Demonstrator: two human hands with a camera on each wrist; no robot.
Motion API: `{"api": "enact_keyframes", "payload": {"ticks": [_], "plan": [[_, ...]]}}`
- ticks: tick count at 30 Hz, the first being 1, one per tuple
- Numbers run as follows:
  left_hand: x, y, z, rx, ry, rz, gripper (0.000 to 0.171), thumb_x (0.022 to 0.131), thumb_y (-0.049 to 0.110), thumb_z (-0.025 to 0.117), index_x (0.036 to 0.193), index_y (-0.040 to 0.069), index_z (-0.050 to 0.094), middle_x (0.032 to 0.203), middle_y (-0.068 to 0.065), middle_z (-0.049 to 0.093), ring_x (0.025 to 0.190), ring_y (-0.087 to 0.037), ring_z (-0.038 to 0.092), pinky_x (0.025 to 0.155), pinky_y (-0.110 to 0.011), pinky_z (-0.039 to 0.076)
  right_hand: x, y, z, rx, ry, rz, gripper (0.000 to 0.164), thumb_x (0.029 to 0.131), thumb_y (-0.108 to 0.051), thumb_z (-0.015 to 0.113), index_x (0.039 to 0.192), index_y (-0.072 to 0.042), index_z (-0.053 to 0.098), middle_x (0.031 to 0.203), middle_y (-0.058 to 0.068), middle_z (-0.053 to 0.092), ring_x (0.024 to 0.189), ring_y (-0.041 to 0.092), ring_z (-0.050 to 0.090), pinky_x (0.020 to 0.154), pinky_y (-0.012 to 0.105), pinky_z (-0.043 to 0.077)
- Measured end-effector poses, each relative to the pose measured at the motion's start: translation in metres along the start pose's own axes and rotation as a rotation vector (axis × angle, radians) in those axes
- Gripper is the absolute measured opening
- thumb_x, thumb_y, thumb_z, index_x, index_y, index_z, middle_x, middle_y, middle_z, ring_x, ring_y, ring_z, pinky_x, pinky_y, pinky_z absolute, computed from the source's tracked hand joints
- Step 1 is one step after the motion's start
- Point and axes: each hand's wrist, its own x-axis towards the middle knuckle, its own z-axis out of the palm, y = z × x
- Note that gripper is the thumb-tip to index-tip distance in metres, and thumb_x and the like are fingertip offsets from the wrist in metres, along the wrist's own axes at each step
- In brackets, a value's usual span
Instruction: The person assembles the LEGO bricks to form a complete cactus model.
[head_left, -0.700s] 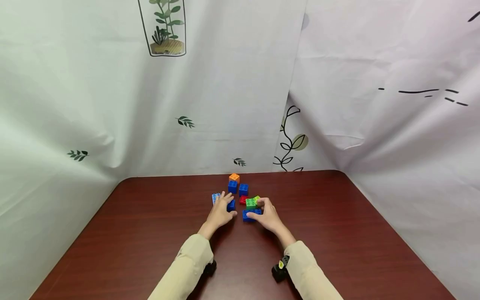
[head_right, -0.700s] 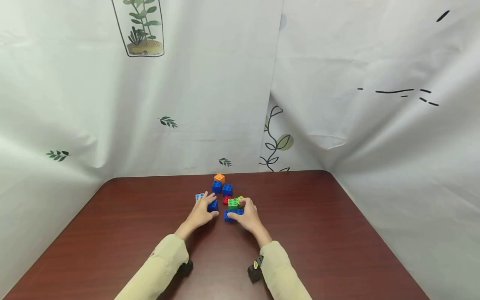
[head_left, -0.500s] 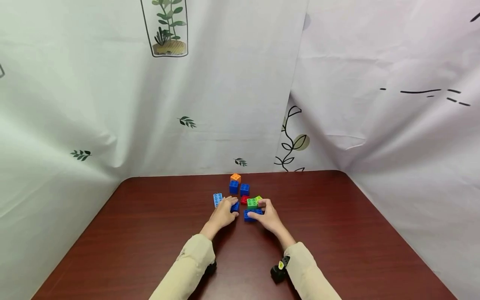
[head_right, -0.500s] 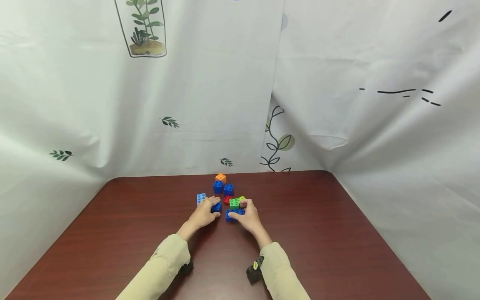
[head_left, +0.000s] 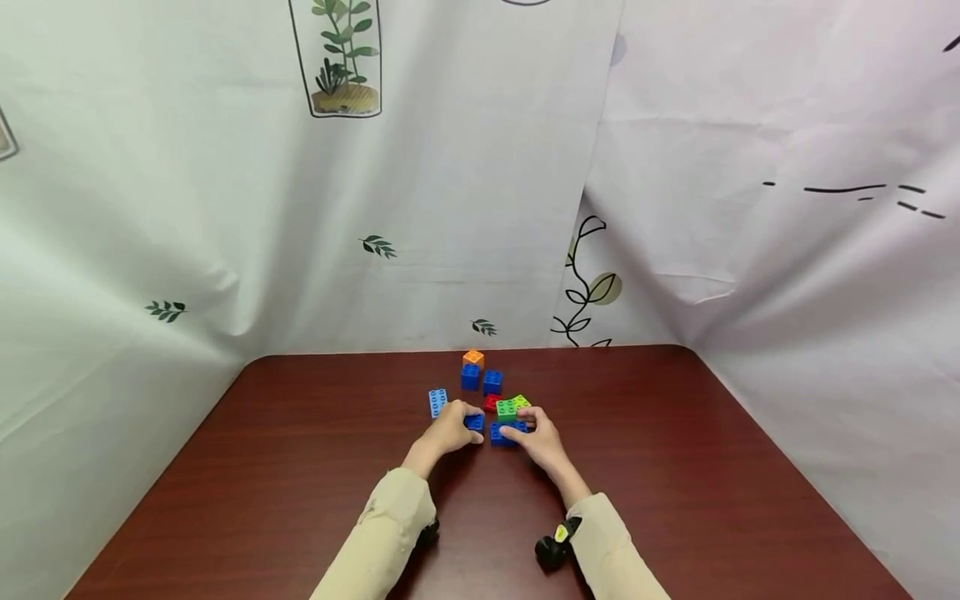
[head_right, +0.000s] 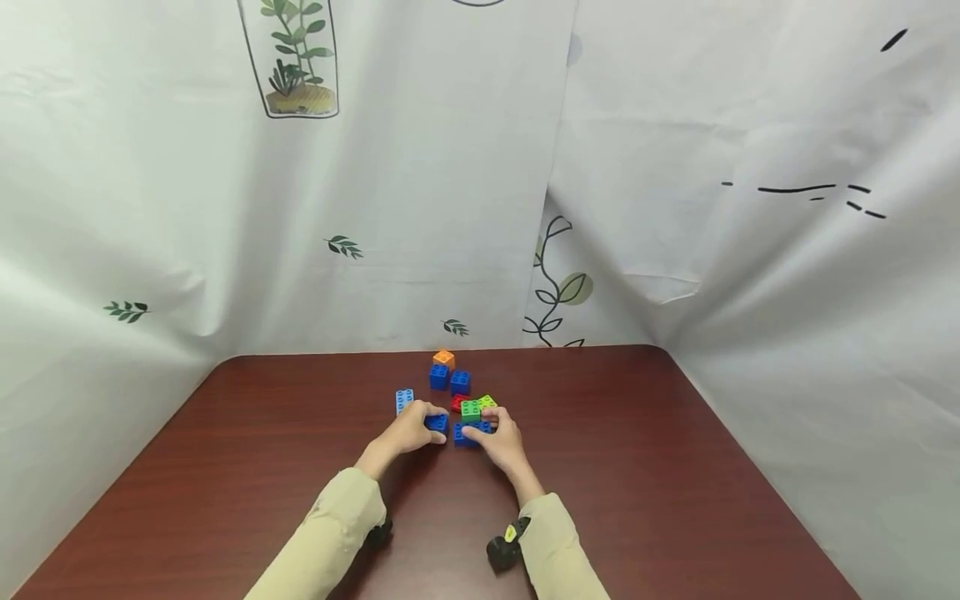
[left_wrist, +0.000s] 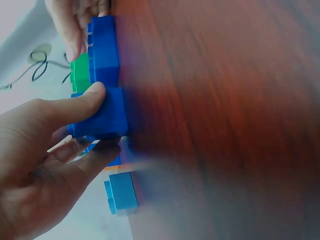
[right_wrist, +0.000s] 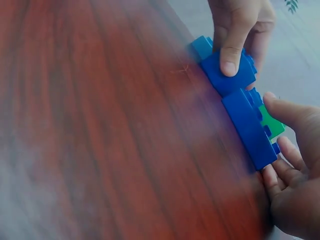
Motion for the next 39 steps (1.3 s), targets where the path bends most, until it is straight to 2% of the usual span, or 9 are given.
{"api": "enact_keyframes", "payload": {"ticks": [4, 8, 13, 19, 23, 27, 30, 34, 39], "plan": [[-0.004, -0.006, 0.000, -0.067, 0.015, -0.045, 0.037, 0.079, 0.005, 0.078, 0.115, -0.001, 0.069, 0.117, -0.021, 0.069, 0.103, -0.031, 0.065, 0.093, -0.047, 0.054, -0.001, 0.003, 0.003, -0.002, 0.010, -0.024, 0.045, 0.085, -0.019, 0.075, 0.119, 0.002, 0.054, 0.116, 0.022, 0.064, 0.109, 0.035, 0.057, 0.097, 0.049, 0.048], [-0.008, -0.011, 0.004, -0.120, 0.030, -0.036, 0.035, 0.080, 0.011, 0.079, 0.113, 0.004, 0.068, 0.113, -0.018, 0.068, 0.095, -0.026, 0.063, 0.090, -0.045, 0.055, -0.002, 0.005, 0.003, -0.017, 0.029, -0.037, 0.042, 0.085, -0.018, 0.076, 0.116, 0.002, 0.055, 0.115, 0.022, 0.064, 0.109, 0.034, 0.058, 0.096, 0.049, 0.048], [-0.013, -0.018, 0.013, -0.229, 0.018, 0.001, 0.034, 0.084, 0.018, 0.076, 0.115, 0.008, 0.065, 0.113, -0.016, 0.067, 0.100, -0.026, 0.061, 0.093, -0.047, 0.053, -0.001, 0.004, -0.001, -0.063, 0.041, -0.029, 0.045, 0.085, -0.023, 0.075, 0.118, 0.001, 0.056, 0.121, 0.023, 0.062, 0.112, 0.037, 0.058, 0.096, 0.050, 0.050], [-0.020, -0.025, 0.019, -0.394, 0.024, -0.061, 0.036, 0.085, 0.019, 0.075, 0.118, 0.008, 0.064, 0.115, -0.016, 0.066, 0.099, -0.023, 0.061, 0.092, -0.043, 0.054, 0.000, 0.004, -0.003, -0.049, -0.007, -0.004, 0.048, 0.085, -0.027, 0.076, 0.118, 0.001, 0.055, 0.121, 0.023, 0.061, 0.107, 0.035, 0.059, 0.093, 0.049, 0.051], [-0.024, -0.029, 0.021, -0.419, 0.056, -0.071, 0.038, 0.085, 0.022, 0.076, 0.119, 0.010, 0.064, 0.117, -0.015, 0.066, 0.101, -0.022, 0.061, 0.091, -0.042, 0.054, 0.002, 0.004, -0.004, -0.032, -0.022, 0.021, 0.041, 0.084, -0.024, 0.077, 0.111, 0.000, 0.057, 0.115, 0.020, 0.062, 0.106, 0.031, 0.058, 0.093, 0.047, 0.050], [-0.028, -0.035, 0.024, -0.380, 0.145, -0.046, 0.039, 0.083, 0.022, 0.078, 0.118, 0.010, 0.065, 0.112, -0.013, 0.069, 0.099, -0.022, 0.062, 0.088, -0.040, 0.054, 0.007, 0.002, -0.005, -0.022, -0.073, 0.044, 0.040, 0.084, -0.025, 0.077, 0.110, -0.001, 0.059, 0.115, 0.018, 0.062, 0.107, 0.030, 0.057, 0.093, 0.046, 0.049], [-0.033, -0.039, 0.026, -0.353, 0.198, -0.055, 0.038, 0.082, 0.021, 0.079, 0.116, 0.009, 0.065, 0.106, -0.012, 0.070, 0.095, -0.021, 0.063, 0.083, -0.036, 0.054, 0.008, 0.001, -0.005, -0.027, -0.134, 0.053, 0.044, 0.083, -0.026, 0.078, 0.115, -0.001, 0.060, 0.117, 0.018, 0.061, 0.107, 0.029, 0.056, 0.093, 0.046, 0.049], [-0.036, -0.040, 0.028, -0.364, 0.213, -0.075, 0.038, 0.081, 0.021, 0.080, 0.113, 0.007, 0.065, 0.103, -0.012, 0.070, 0.093, -0.021, 0.063, 0.081, -0.036, 0.055, 0.006, 0.001, -0.007, -0.048, -0.177, 0.065, 0.049, 0.081, -0.024, 0.080, 0.119, -0.001, 0.060, 0.122, 0.018, 0.058, 0.109, 0.029, 0.054, 0.095, 0.047, 0.049], [-0.030, -0.036, 0.031, -0.399, 0.220, -0.062, 0.038, 0.079, 0.021, 0.081, 0.111, 0.005, 0.066, 0.100, -0.012, 0.071, 0.092, -0.020, 0.064, 0.080, -0.030, 0.054, 0.006, 0.002, -0.014, -0.061, -0.137, 0.074, 0.047, 0.077, -0.012, 0.081, 0.118, 0.001, 0.062, 0.123, 0.020, 0.057, 0.101, 0.028, 0.058, 0.088, 0.044, 0.053]]}}
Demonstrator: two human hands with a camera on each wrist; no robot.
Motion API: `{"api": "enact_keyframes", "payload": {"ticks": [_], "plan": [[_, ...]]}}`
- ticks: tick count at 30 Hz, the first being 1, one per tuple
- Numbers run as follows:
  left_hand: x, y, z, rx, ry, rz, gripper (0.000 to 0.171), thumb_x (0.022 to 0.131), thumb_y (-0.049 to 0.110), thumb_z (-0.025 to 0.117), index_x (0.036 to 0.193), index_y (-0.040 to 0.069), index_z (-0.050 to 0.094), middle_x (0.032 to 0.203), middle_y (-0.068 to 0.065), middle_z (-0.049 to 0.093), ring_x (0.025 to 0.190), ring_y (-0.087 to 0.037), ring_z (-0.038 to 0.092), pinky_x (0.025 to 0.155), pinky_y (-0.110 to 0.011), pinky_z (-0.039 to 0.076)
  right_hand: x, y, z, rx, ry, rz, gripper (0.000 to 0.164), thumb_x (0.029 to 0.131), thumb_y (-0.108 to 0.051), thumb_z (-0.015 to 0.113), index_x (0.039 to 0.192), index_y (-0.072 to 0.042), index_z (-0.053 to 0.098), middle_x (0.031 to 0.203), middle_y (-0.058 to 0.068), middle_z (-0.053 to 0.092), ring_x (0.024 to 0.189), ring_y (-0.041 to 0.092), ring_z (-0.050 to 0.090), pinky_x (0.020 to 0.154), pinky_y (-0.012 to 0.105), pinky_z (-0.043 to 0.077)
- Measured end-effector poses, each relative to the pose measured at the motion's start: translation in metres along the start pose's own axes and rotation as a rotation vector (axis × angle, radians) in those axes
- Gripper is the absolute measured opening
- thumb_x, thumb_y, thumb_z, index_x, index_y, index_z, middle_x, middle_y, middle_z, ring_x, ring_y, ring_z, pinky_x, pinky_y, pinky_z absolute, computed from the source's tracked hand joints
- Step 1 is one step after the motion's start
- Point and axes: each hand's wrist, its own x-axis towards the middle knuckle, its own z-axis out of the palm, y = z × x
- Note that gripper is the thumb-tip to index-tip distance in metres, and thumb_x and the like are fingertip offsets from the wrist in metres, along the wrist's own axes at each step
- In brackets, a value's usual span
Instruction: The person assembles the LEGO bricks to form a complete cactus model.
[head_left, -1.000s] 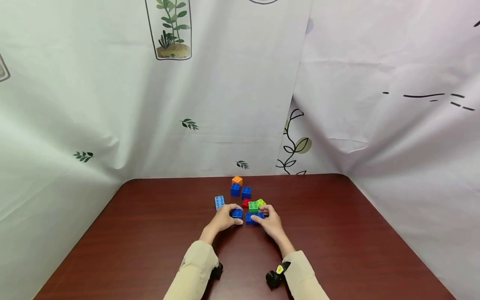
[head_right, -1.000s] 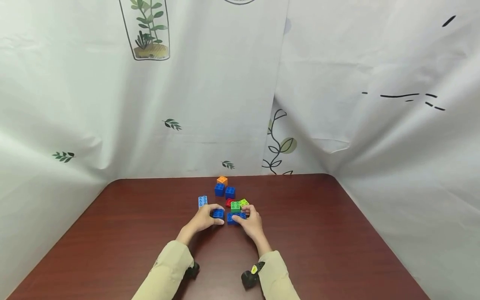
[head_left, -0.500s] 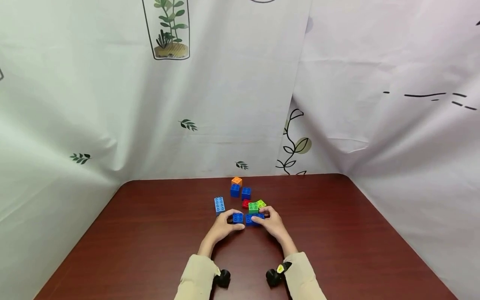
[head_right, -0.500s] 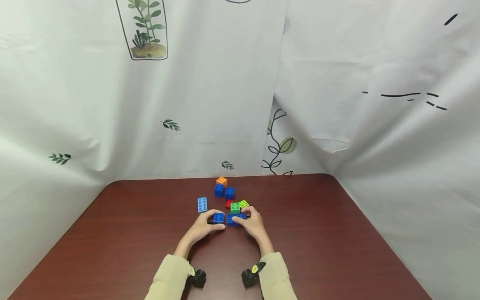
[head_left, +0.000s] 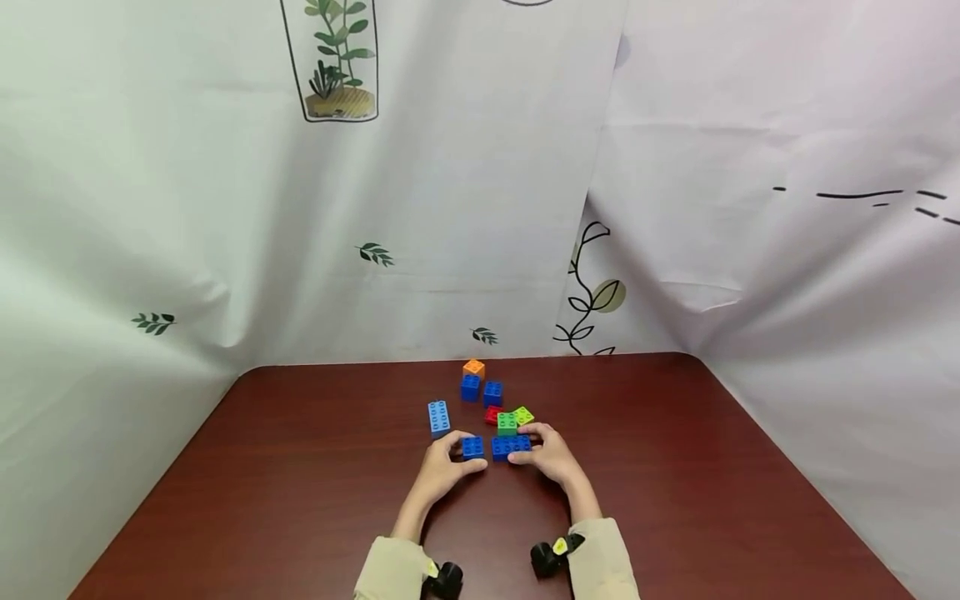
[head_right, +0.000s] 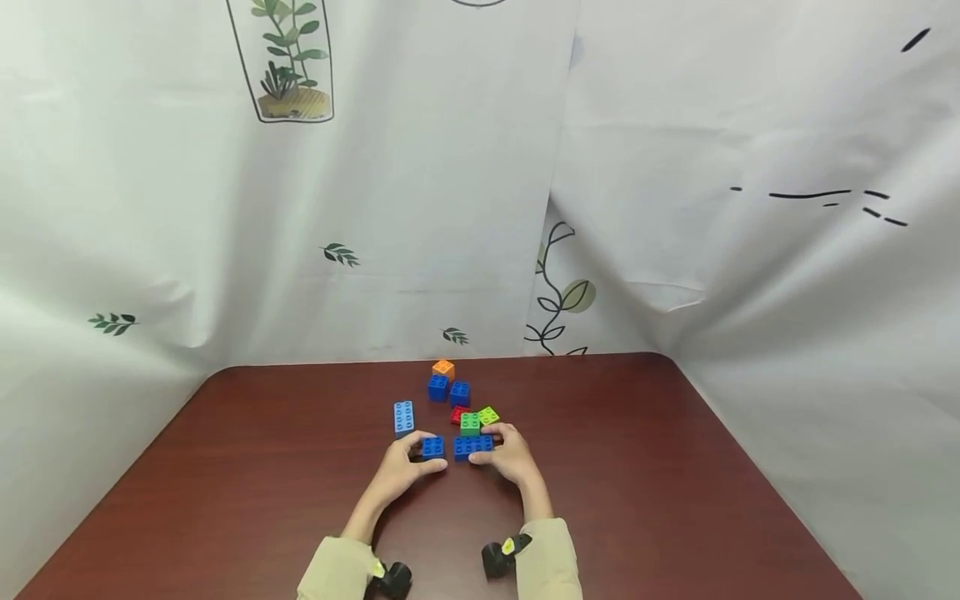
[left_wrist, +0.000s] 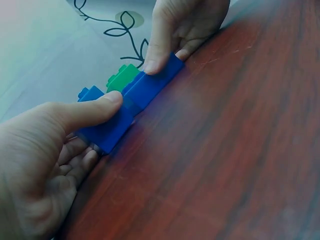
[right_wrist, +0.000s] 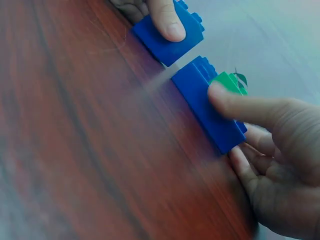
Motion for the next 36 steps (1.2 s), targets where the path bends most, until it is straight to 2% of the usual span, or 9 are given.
{"api": "enact_keyframes", "payload": {"ticks": [4, 11, 15, 21, 26, 28, 33, 36], "plan": [[0.004, 0.002, 0.001, -0.008, 0.008, 0.013, 0.038, 0.078, 0.021, 0.082, 0.110, 0.005, 0.067, 0.099, -0.012, 0.071, 0.091, -0.019, 0.064, 0.077, -0.026, 0.053, 0.000, 0.001, -0.003, 0.006, 0.032, -0.005, 0.042, 0.076, -0.007, 0.082, 0.113, 0.001, 0.065, 0.120, 0.020, 0.060, 0.094, 0.026, 0.063, 0.082, 0.040, 0.055], [0.005, 0.005, -0.003, -0.003, 0.006, 0.011, 0.037, 0.079, 0.019, 0.081, 0.110, 0.005, 0.067, 0.102, -0.013, 0.070, 0.092, -0.020, 0.064, 0.079, -0.028, 0.054, 0.002, -0.001, -0.001, 0.069, 0.057, -0.007, 0.036, 0.075, -0.007, 0.082, 0.105, 0.001, 0.064, 0.107, 0.015, 0.067, 0.088, 0.021, 0.065, 0.079, 0.036, 0.056], [0.005, 0.006, -0.003, -0.005, 0.016, 0.014, 0.038, 0.080, 0.019, 0.080, 0.112, 0.004, 0.067, 0.102, -0.014, 0.070, 0.092, -0.021, 0.064, 0.080, -0.030, 0.055, 0.000, -0.005, -0.004, 0.094, 0.050, -0.027, 0.035, 0.080, -0.014, 0.080, 0.107, -0.001, 0.062, 0.110, 0.016, 0.065, 0.093, 0.023, 0.062, 0.081, 0.036, 0.053], [0.001, 0.003, 0.003, -0.007, 0.004, 0.013, 0.039, 0.079, 0.019, 0.081, 0.113, 0.003, 0.067, 0.102, -0.015, 0.070, 0.090, -0.020, 0.065, 0.079, -0.029, 0.055, -0.007, 0.000, -0.009, 0.161, 0.051, -0.012, 0.033, 0.087, -0.020, 0.073, 0.113, -0.005, 0.058, 0.120, 0.014, 0.063, 0.107, 0.026, 0.058, 0.093, 0.044, 0.050], [0.000, 0.002, 0.004, -0.007, 0.013, 0.025, 0.039, 0.080, 0.019, 0.080, 0.113, 0.003, 0.067, 0.102, -0.016, 0.070, 0.090, -0.021, 0.065, 0.080, -0.032, 0.056, -0.005, 0.000, -0.011, 0.318, 0.006, -0.038, 0.035, 0.091, -0.018, 0.068, 0.118, -0.003, 0.050, 0.113, 0.017, 0.066, 0.093, 0.018, 0.064, 0.087, 0.032, 0.055], [0.000, 0.003, 0.004, -0.007, 0.016, 0.022, 0.040, 0.080, 0.019, 0.080, 0.114, 0.004, 0.066, 0.104, -0.016, 0.070, 0.092, -0.023, 0.065, 0.081, -0.035, 0.057, -0.004, -0.002, -0.010, 0.366, -0.023, -0.049, 0.038, 0.092, -0.017, 0.066, 0.121, -0.002, 0.047, 0.113, 0.020, 0.066, 0.089, 0.015, 0.066, 0.085, 0.032, 0.057], [-0.001, 0.001, 0.005, -0.004, 0.009, 0.000, 0.040, 0.081, 0.020, 0.080, 0.116, 0.005, 0.066, 0.107, -0.016, 0.070, 0.096, -0.025, 0.066, 0.085, -0.039, 0.057, -0.005, -0.012, -0.007, 0.415, -0.079, -0.036, 0.042, 0.093, -0.010, 0.064, 0.127, 0.000, 0.042, 0.116, 0.022, 0.063, 0.087, 0.014, 0.066, 0.086, 0.033, 0.058], [0.000, 0.001, 0.004, -0.011, 0.009, 0.020, 0.040, 0.081, 0.019, 0.080, 0.116, 0.003, 0.066, 0.107, -0.018, 0.070, 0.095, -0.027, 0.066, 0.084, -0.039, 0.057, -0.005, -0.020, -0.004, 0.446, -0.094, -0.041, 0.043, 0.093, -0.007, 0.062, 0.129, 0.001, 0.041, 0.110, 0.018, 0.063, 0.085, 0.013, 0.066, 0.085, 0.030, 0.058]]}}
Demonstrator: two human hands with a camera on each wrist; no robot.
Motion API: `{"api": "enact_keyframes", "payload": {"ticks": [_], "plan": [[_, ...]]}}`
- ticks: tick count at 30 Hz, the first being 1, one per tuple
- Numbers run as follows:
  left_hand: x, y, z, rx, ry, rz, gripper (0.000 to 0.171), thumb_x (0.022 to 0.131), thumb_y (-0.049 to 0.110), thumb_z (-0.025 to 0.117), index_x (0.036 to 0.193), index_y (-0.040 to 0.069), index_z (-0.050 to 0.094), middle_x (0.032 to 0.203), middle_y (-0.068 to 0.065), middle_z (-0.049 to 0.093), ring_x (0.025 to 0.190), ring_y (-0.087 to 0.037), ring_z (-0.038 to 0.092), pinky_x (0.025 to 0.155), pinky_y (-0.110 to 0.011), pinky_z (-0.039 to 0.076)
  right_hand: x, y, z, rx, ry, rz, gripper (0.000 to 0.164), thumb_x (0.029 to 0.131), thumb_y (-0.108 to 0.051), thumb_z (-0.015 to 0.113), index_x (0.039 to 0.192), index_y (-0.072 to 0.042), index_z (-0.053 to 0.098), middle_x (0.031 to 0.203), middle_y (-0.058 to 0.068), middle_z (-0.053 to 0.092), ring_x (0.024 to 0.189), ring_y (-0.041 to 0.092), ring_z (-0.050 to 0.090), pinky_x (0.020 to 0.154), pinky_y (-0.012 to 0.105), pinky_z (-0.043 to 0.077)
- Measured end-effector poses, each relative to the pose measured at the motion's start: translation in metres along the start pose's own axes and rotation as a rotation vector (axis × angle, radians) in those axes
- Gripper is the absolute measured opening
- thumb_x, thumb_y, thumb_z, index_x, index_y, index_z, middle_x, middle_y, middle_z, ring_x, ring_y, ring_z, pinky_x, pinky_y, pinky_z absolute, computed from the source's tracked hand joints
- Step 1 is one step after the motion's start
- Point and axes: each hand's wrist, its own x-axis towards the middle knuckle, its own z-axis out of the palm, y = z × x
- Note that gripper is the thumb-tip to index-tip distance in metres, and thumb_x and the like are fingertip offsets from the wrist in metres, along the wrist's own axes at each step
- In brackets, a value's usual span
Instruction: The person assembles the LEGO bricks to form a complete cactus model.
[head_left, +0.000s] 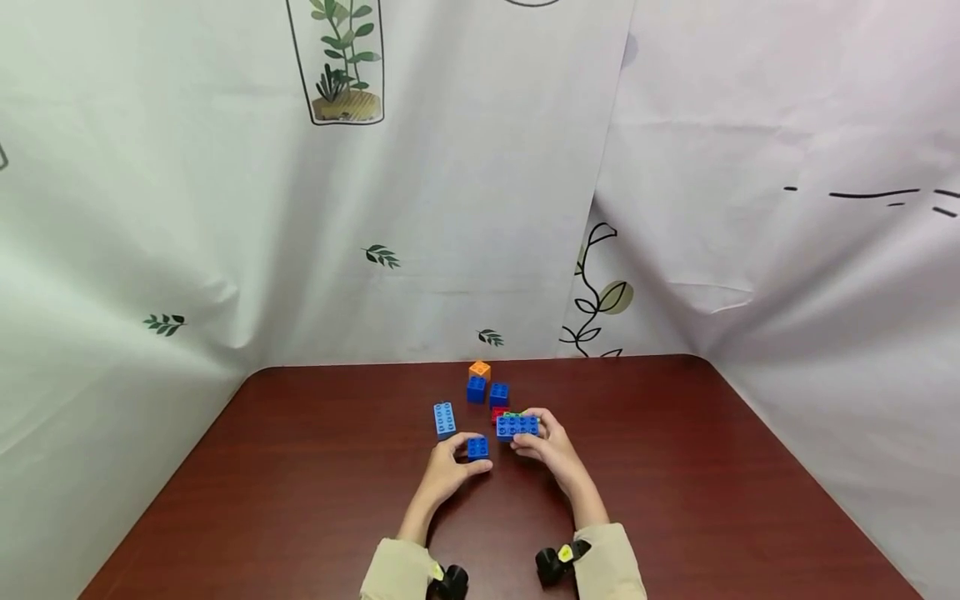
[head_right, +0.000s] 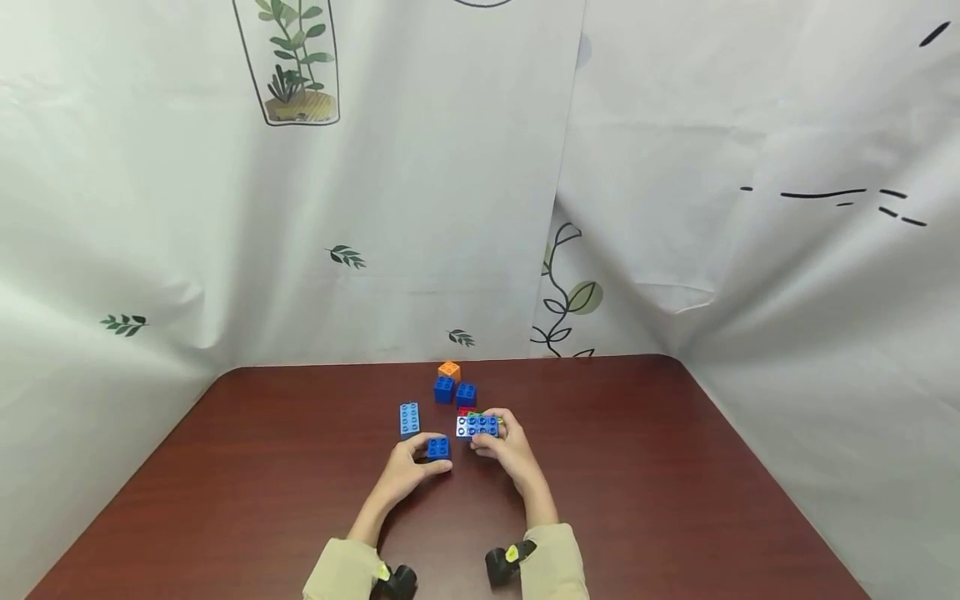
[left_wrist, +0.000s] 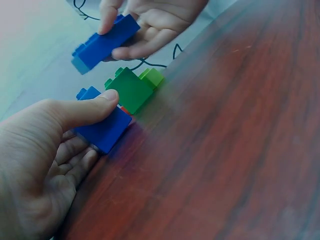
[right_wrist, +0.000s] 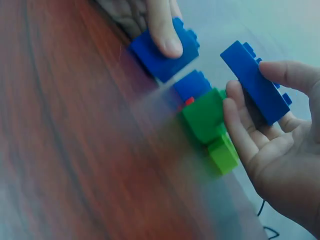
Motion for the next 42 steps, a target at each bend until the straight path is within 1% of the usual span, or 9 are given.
{"api": "enact_keyframes", "payload": {"ticks": [5, 15, 19, 23, 30, 31, 33, 38, 42], "plan": [[0.001, 0.000, -0.001, -0.017, 0.005, 0.008, 0.040, 0.081, 0.018, 0.080, 0.116, 0.003, 0.066, 0.108, -0.018, 0.070, 0.096, -0.027, 0.067, 0.083, -0.039, 0.057, 0.001, -0.006, 0.009, 0.037, -0.019, -0.004, 0.046, 0.094, -0.005, 0.058, 0.136, 0.000, 0.041, 0.102, 0.013, 0.063, 0.086, 0.015, 0.067, 0.084, 0.028, 0.058], [0.001, 0.001, -0.002, 0.005, 0.002, 0.024, 0.043, 0.080, 0.018, 0.080, 0.116, 0.002, 0.066, 0.111, -0.019, 0.070, 0.099, -0.030, 0.068, 0.086, -0.040, 0.057, 0.002, -0.007, 0.023, 0.154, -0.097, 0.026, 0.050, 0.098, -0.010, 0.055, 0.140, 0.006, 0.035, 0.103, 0.005, 0.058, 0.084, 0.009, 0.061, 0.081, 0.019, 0.055], [0.001, 0.000, -0.001, -0.006, -0.002, 0.025, 0.043, 0.080, 0.018, 0.080, 0.117, 0.000, 0.066, 0.112, -0.020, 0.070, 0.099, -0.031, 0.068, 0.087, -0.042, 0.057, 0.002, -0.007, 0.030, 0.125, -0.047, 0.044, 0.047, 0.099, -0.018, 0.056, 0.136, 0.006, 0.041, 0.102, 0.005, 0.060, 0.078, 0.008, 0.060, 0.076, 0.018, 0.055], [0.001, -0.001, -0.001, -0.024, -0.002, 0.009, 0.043, 0.079, 0.017, 0.080, 0.117, 0.000, 0.066, 0.112, -0.020, 0.070, 0.100, -0.031, 0.068, 0.087, -0.041, 0.057, 0.002, -0.006, 0.037, 0.098, 0.029, 0.069, 0.040, 0.099, -0.017, 0.056, 0.131, 0.006, 0.047, 0.091, 0.002, 0.059, 0.071, 0.007, 0.057, 0.068, 0.017, 0.052], [0.003, 0.001, -0.001, -0.047, -0.010, 0.009, 0.043, 0.080, 0.017, 0.080, 0.116, 0.000, 0.066, 0.111, -0.020, 0.070, 0.098, -0.028, 0.069, 0.083, -0.033, 0.057, 0.003, -0.001, 0.045, 0.023, 0.083, 0.081, 0.040, 0.098, -0.019, 0.055, 0.130, 0.006, 0.048, 0.088, 0.001, 0.055, 0.068, 0.008, 0.051, 0.063, 0.018, 0.048], [0.001, 0.007, -0.002, -0.053, -0.010, 0.012, 0.042, 0.080, 0.015, 0.080, 0.116, -0.001, 0.066, 0.110, -0.021, 0.070, 0.098, -0.029, 0.069, 0.083, -0.035, 0.057, 0.004, 0.000, 0.046, 0.011, 0.083, 0.086, 0.041, 0.098, -0.019, 0.055, 0.130, 0.006, 0.048, 0.088, 0.002, 0.054, 0.068, 0.008, 0.051, 0.064, 0.019, 0.047], [0.002, 0.008, -0.003, -0.057, -0.013, 0.014, 0.042, 0.080, 0.014, 0.080, 0.116, -0.002, 0.066, 0.110, -0.021, 0.070, 0.097, -0.029, 0.069, 0.083, -0.034, 0.057, 0.005, 0.001, 0.045, 0.003, 0.070, 0.097, 0.040, 0.099, -0.019, 0.054, 0.130, 0.006, 0.047, 0.090, 0.003, 0.053, 0.068, 0.009, 0.051, 0.065, 0.020, 0.047], [0.006, 0.000, -0.003, -0.033, -0.029, 0.018, 0.044, 0.081, 0.016, 0.080, 0.118, -0.002, 0.065, 0.111, -0.021, 0.070, 0.098, -0.029, 0.068, 0.083, -0.035, 0.057, 0.006, 0.001, 0.042, 0.024, 0.007, 0.118, 0.041, 0.100, -0.021, 0.051, 0.131, 0.004, 0.043, 0.084, 0.003, 0.050, 0.067, 0.010, 0.049, 0.065, 0.021, 0.044], [0.004, 0.000, -0.002, -0.020, -0.041, 0.017, 0.046, 0.081, 0.017, 0.079, 0.120, -0.002, 0.063, 0.111, -0.022, 0.070, 0.099, -0.029, 0.068, 0.084, -0.037, 0.056, 0.004, 0.001, 0.041, 0.028, -0.007, 0.133, 0.042, 0.101, -0.023, 0.050, 0.133, 0.003, 0.041, 0.080, 0.001, 0.048, 0.066, 0.010, 0.048, 0.063, 0.021, 0.043]]}}
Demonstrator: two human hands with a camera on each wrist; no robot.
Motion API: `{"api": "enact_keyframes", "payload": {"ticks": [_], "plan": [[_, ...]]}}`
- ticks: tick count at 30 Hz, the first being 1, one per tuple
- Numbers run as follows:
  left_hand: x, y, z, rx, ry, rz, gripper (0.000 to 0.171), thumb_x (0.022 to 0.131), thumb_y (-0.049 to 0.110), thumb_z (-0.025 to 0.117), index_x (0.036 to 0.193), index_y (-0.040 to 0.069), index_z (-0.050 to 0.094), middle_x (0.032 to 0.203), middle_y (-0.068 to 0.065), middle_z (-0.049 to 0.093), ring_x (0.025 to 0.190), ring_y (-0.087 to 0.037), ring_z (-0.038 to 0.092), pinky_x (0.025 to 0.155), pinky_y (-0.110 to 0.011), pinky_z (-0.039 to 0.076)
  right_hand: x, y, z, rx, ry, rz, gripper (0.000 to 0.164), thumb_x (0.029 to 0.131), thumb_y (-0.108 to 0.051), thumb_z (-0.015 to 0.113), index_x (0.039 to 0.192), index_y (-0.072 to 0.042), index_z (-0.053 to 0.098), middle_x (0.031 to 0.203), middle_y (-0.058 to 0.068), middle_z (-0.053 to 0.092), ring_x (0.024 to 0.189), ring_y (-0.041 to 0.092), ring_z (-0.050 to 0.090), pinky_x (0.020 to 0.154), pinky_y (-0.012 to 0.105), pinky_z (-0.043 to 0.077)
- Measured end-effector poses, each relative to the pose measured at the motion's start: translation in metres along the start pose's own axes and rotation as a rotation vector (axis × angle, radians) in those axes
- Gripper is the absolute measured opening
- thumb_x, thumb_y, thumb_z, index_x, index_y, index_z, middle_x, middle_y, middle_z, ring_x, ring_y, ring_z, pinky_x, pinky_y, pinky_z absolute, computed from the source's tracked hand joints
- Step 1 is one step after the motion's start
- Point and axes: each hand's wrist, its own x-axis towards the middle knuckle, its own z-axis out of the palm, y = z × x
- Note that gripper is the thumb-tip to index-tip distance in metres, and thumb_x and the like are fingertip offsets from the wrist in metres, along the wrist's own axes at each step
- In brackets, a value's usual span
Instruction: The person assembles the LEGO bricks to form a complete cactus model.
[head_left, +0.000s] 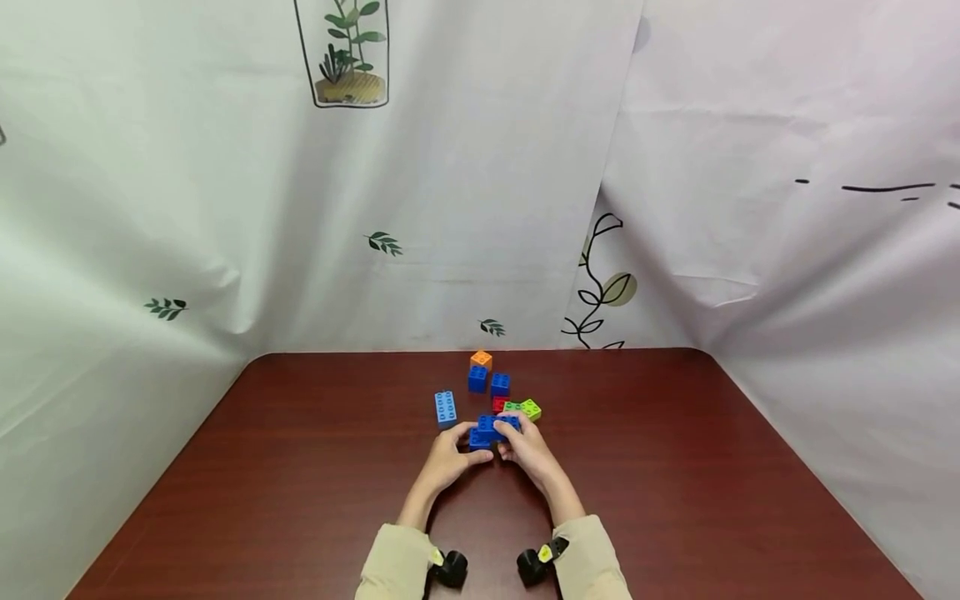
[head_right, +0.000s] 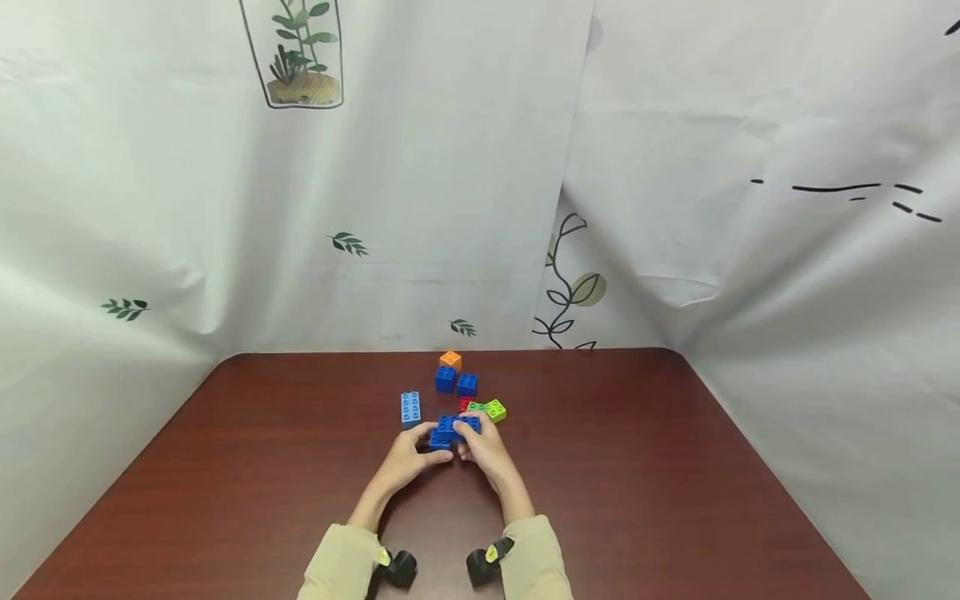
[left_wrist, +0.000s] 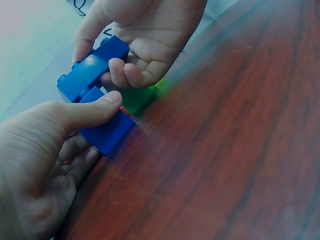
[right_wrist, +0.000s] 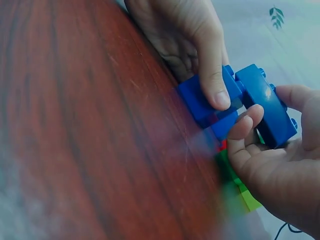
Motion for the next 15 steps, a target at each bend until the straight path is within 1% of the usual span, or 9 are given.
{"api": "enact_keyframes", "payload": {"ticks": [6, 12, 15], "plan": [[-0.0012, -0.0010, 0.0012, -0.004, -0.003, 0.002, 0.045, 0.081, 0.017, 0.079, 0.119, -0.002, 0.064, 0.111, -0.021, 0.070, 0.099, -0.029, 0.068, 0.083, -0.031, 0.055, 0.0000, 0.0039, -0.0023, 0.003, -0.012, 0.011, 0.041, 0.101, -0.022, 0.050, 0.132, 0.003, 0.041, 0.080, 0.001, 0.048, 0.066, 0.009, 0.048, 0.063, 0.020, 0.044], [-0.0008, -0.0016, 0.0011, -0.023, -0.006, 0.006, 0.046, 0.081, 0.016, 0.079, 0.119, -0.005, 0.062, 0.110, -0.021, 0.070, 0.098, -0.028, 0.067, 0.080, -0.023, 0.053, 0.0010, 0.0065, -0.0058, -0.005, -0.118, 0.025, 0.047, 0.101, -0.025, 0.051, 0.137, 0.004, 0.040, 0.083, 0.000, 0.050, 0.068, 0.007, 0.049, 0.065, 0.018, 0.045], [-0.0006, -0.0016, 0.0007, -0.019, -0.006, 0.007, 0.047, 0.081, 0.017, 0.079, 0.118, -0.005, 0.062, 0.109, -0.021, 0.069, 0.097, -0.027, 0.067, 0.079, -0.021, 0.052, 0.0012, 0.0052, -0.0054, -0.026, -0.133, 0.021, 0.048, 0.101, -0.027, 0.052, 0.136, 0.004, 0.042, 0.081, -0.001, 0.051, 0.067, 0.007, 0.048, 0.064, 0.018, 0.045]]}}
